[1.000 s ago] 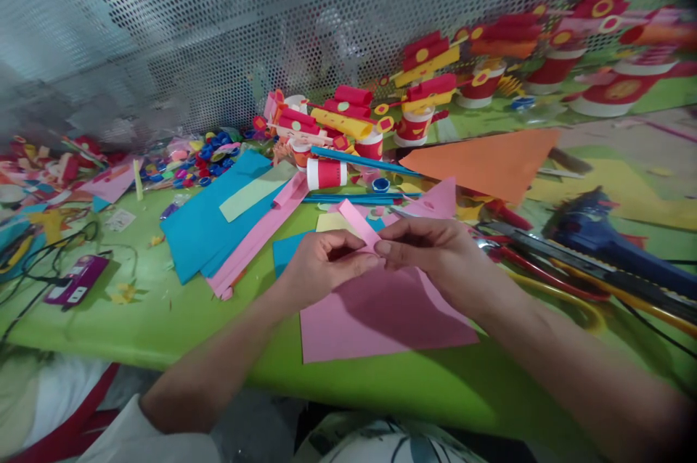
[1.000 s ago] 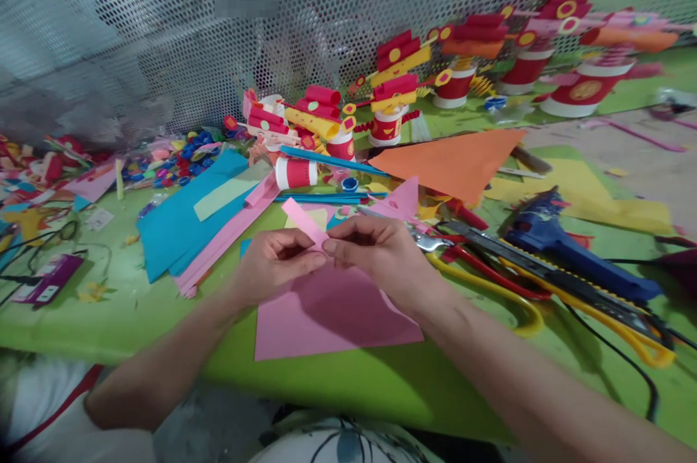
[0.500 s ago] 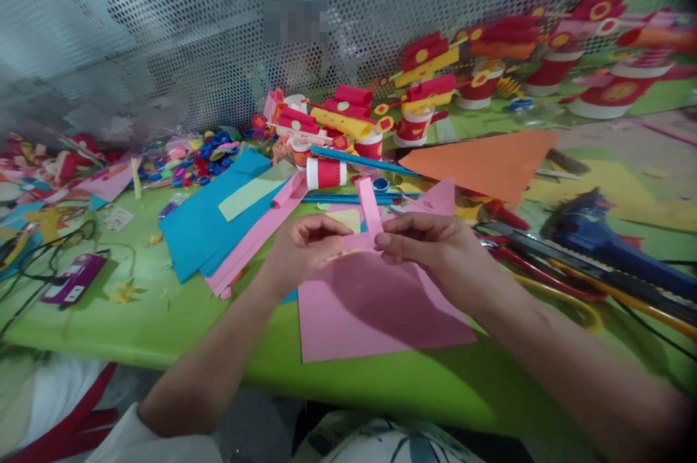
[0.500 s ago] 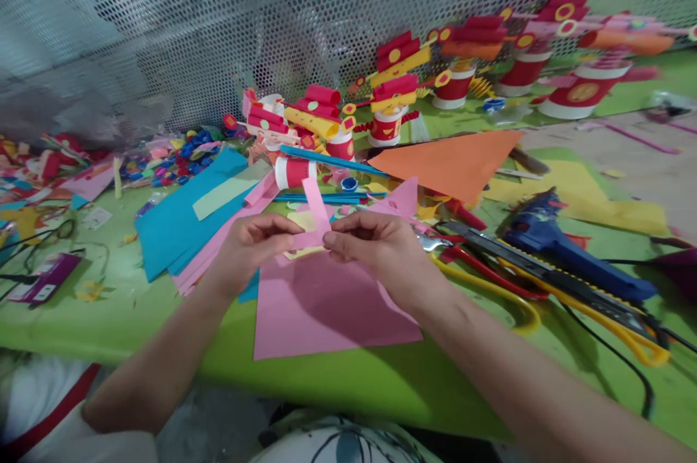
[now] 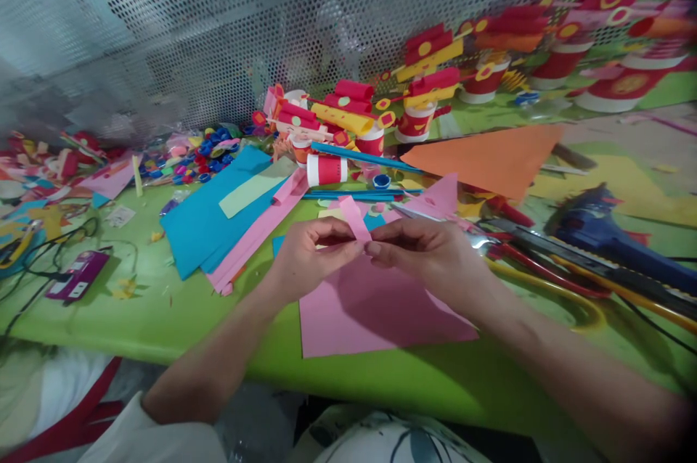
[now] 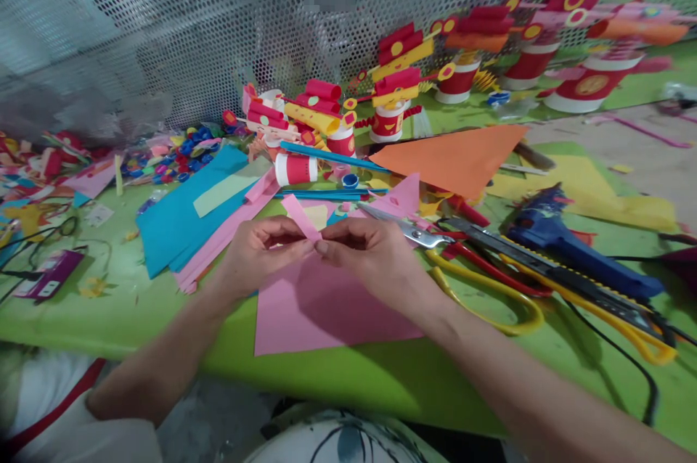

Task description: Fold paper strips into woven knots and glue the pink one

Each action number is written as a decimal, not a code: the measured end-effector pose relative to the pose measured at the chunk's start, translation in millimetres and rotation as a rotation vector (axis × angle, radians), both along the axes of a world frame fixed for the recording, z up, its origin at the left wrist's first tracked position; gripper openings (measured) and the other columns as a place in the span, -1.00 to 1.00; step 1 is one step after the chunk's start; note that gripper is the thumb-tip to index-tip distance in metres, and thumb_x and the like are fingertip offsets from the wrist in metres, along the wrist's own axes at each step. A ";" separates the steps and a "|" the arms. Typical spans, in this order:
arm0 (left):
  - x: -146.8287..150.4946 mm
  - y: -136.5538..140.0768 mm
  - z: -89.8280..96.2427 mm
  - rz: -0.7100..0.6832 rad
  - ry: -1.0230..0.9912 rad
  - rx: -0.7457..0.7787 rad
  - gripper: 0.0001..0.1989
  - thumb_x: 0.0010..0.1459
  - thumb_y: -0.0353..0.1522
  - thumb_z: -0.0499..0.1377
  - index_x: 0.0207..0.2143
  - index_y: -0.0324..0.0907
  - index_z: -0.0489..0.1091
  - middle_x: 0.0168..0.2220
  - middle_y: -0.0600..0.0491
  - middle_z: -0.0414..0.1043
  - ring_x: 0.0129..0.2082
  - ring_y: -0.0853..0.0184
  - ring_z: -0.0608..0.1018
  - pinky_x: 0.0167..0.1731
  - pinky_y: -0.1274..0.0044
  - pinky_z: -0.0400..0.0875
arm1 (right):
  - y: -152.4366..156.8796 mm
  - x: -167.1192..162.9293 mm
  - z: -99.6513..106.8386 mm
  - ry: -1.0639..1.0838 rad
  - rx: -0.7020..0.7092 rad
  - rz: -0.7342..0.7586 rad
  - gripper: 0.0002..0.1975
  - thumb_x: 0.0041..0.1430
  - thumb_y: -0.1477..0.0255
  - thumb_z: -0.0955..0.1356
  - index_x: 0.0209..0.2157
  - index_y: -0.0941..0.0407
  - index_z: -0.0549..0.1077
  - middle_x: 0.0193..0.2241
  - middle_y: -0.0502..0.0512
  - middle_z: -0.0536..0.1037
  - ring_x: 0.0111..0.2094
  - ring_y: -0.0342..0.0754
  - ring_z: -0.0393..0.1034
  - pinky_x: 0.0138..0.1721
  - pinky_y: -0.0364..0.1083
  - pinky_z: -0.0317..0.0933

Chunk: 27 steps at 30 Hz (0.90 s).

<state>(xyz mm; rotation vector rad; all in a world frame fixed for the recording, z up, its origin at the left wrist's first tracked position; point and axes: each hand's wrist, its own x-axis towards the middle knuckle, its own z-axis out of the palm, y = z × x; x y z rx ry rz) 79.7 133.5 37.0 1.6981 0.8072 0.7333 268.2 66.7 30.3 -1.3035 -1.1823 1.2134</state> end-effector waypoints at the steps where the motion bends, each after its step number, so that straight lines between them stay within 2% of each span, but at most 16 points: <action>1: -0.6 0.6 0.1 0.017 0.012 0.006 -0.87 0.10 -0.34 0.34 -0.30 -0.20 0.59 -0.31 0.01 0.62 -0.28 0.31 0.62 -0.24 0.51 0.52 | 0.2 0.2 -0.5 -0.018 -0.003 0.018 -0.84 0.06 0.28 0.52 -0.33 0.06 0.65 -0.48 0.02 0.63 -0.42 -0.08 0.50 -0.34 -0.10 0.39; 10: -0.6 -4.5 4.9 0.046 0.040 -0.063 -0.91 0.03 -0.38 0.36 -0.39 -0.22 0.55 -0.39 0.04 0.59 -0.36 0.36 0.58 -0.30 0.55 0.48 | -0.4 0.3 2.1 -0.107 -0.010 0.102 -0.78 0.15 0.24 0.48 -0.35 0.12 0.59 -0.53 0.01 0.57 -0.49 -0.12 0.46 -0.42 -0.14 0.36; 15: -0.6 -5.4 7.5 0.024 -0.019 -0.169 -0.86 0.05 -0.35 0.37 -0.33 -0.23 0.57 -0.33 0.00 0.61 -0.32 0.32 0.60 -0.26 0.52 0.50 | -0.7 -0.1 3.2 -0.006 -0.008 0.085 -0.75 0.15 0.22 0.47 -0.39 0.15 0.60 -0.51 0.04 0.59 -0.46 -0.13 0.47 -0.38 -0.14 0.38; 23: 1.0 -3.8 6.1 0.073 0.005 -0.056 -0.89 0.07 -0.36 0.36 -0.31 -0.20 0.60 -0.29 0.00 0.65 -0.28 0.30 0.63 -0.21 0.51 0.52 | 1.8 -0.9 1.8 0.194 -0.146 0.037 -0.71 -0.05 0.19 0.58 -0.39 0.12 0.65 -0.49 0.04 0.63 -0.42 -0.12 0.49 -0.30 -0.13 0.40; 27: -0.1 -2.7 1.4 0.092 -0.005 0.000 -0.86 0.07 -0.33 0.37 -0.30 -0.18 0.61 -0.28 0.01 0.65 -0.25 0.28 0.64 -0.20 0.50 0.54 | 1.6 -0.8 0.0 0.275 -0.161 0.000 -0.72 -0.10 0.21 0.59 -0.40 0.10 0.66 -0.50 0.03 0.62 -0.43 -0.14 0.48 -0.30 -0.15 0.39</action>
